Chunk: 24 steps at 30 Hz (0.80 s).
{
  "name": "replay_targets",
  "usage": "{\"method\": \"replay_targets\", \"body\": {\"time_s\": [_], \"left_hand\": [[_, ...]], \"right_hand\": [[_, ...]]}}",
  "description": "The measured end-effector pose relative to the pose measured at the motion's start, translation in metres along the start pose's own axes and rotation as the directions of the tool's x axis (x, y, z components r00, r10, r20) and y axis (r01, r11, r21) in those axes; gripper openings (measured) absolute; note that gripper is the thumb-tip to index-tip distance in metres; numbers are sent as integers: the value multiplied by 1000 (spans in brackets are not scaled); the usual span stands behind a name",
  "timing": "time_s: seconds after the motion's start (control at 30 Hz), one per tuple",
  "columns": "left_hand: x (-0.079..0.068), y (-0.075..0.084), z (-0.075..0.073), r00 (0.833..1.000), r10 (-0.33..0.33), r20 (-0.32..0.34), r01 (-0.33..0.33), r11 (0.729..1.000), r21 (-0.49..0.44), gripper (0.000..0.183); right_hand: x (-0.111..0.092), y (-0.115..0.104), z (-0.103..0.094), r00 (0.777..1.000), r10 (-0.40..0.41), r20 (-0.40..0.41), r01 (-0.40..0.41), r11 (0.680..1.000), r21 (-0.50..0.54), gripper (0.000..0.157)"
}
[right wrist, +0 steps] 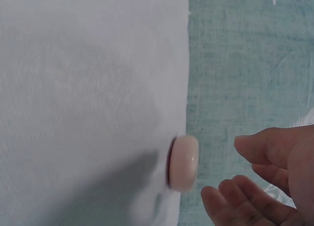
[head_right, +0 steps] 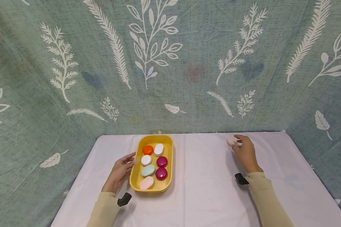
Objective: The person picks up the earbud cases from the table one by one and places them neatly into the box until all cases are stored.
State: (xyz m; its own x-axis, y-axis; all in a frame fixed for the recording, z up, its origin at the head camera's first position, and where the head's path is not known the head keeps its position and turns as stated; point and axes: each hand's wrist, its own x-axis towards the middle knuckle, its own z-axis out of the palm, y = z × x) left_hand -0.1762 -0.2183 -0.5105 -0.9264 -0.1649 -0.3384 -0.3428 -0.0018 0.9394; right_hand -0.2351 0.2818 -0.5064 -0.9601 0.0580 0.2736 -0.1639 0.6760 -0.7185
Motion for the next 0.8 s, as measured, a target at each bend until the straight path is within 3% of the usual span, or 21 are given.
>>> {"method": "replay_targets", "body": {"time_s": [0.4,0.8], "left_hand": [[0,1,1,1000,1,7,-1,1000,-4,45],[-2,1,0,1000,-1,0,1,1000,-4,45]], "right_hand": [[6,10,0,996,86,3,-85,995,-50,50],[11,20,5,994,95,51,-89,990,-111,51]]}}
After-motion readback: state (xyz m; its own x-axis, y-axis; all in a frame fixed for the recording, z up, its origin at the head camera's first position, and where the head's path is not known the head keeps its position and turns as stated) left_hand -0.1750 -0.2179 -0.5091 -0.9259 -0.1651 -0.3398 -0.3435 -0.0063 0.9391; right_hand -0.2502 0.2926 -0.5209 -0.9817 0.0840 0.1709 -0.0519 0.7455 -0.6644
